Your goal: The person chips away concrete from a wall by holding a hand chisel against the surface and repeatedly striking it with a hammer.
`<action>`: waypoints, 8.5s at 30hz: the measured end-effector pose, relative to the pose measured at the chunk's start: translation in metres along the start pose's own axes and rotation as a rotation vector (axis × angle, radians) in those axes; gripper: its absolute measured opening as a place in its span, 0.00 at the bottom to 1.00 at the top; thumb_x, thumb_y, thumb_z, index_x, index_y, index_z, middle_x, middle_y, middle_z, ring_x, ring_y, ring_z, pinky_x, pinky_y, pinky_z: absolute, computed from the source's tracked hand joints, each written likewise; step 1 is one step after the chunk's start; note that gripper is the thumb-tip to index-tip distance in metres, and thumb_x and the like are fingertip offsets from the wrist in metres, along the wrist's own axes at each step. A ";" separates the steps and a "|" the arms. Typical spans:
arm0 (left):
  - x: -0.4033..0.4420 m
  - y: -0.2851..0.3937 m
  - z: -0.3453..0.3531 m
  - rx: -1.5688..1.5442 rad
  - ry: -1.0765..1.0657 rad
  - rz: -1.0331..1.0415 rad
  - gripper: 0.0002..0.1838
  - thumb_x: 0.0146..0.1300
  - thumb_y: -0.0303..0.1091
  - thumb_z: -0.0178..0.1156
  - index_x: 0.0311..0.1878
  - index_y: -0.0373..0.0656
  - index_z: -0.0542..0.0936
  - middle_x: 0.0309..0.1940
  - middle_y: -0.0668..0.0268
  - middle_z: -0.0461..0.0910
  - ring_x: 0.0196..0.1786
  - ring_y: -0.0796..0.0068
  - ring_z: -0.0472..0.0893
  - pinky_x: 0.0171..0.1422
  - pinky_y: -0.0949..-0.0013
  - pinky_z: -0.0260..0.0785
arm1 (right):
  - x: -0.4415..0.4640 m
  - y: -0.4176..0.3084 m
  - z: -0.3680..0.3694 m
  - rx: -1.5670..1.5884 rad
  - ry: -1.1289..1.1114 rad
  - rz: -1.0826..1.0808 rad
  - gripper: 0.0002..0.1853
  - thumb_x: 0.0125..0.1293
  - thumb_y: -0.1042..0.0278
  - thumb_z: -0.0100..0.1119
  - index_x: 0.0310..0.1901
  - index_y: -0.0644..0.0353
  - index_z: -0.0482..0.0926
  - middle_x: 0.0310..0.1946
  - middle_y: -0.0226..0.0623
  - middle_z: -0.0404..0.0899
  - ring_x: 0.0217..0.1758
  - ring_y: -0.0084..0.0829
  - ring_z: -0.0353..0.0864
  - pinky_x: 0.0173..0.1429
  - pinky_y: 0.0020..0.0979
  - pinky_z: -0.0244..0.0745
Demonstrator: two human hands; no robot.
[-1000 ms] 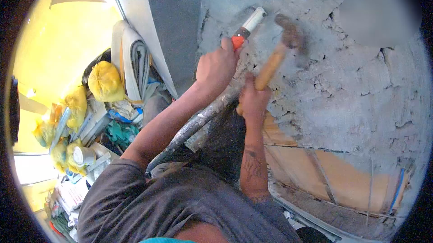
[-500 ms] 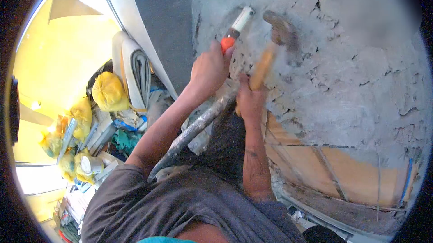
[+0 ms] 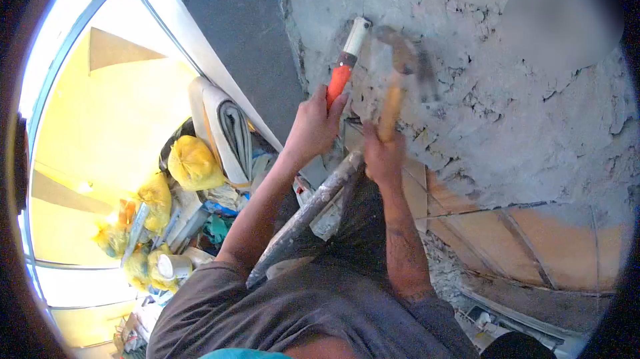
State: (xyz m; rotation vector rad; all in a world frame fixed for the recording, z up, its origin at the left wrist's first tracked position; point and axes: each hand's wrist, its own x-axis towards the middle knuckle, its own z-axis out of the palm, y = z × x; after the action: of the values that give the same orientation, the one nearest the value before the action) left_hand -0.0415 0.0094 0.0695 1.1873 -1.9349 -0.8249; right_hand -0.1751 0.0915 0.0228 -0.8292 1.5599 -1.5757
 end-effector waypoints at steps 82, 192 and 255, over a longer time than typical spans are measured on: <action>0.004 0.018 -0.022 0.227 0.088 -0.145 0.24 0.72 0.52 0.49 0.41 0.36 0.75 0.30 0.42 0.80 0.41 0.35 0.79 0.45 0.43 0.69 | -0.017 -0.032 0.039 0.096 -0.084 0.080 0.15 0.69 0.54 0.60 0.33 0.56 0.73 0.17 0.21 0.64 0.16 0.16 0.62 0.18 0.23 0.58; -0.003 0.025 -0.024 0.290 0.118 -0.097 0.18 0.73 0.47 0.48 0.41 0.38 0.70 0.23 0.44 0.80 0.31 0.36 0.81 0.37 0.40 0.71 | -0.010 -0.096 -0.011 0.240 0.285 -1.057 0.18 0.73 0.62 0.43 0.22 0.52 0.62 0.15 0.25 0.63 0.17 0.18 0.59 0.33 0.39 0.66; -0.001 -0.029 -0.023 0.283 0.013 -0.089 0.22 0.73 0.51 0.45 0.44 0.39 0.72 0.30 0.44 0.81 0.35 0.39 0.81 0.39 0.42 0.71 | -0.046 -0.038 0.003 0.287 -0.068 -0.073 0.42 0.56 0.13 0.33 0.32 0.54 0.65 0.15 0.26 0.59 0.12 0.20 0.57 0.18 0.24 0.56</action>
State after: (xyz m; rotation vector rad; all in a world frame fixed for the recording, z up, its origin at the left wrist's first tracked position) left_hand -0.0086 -0.0046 0.0585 1.4494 -2.0486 -0.5981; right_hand -0.1518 0.1279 0.0637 -0.7767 1.2305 -1.7542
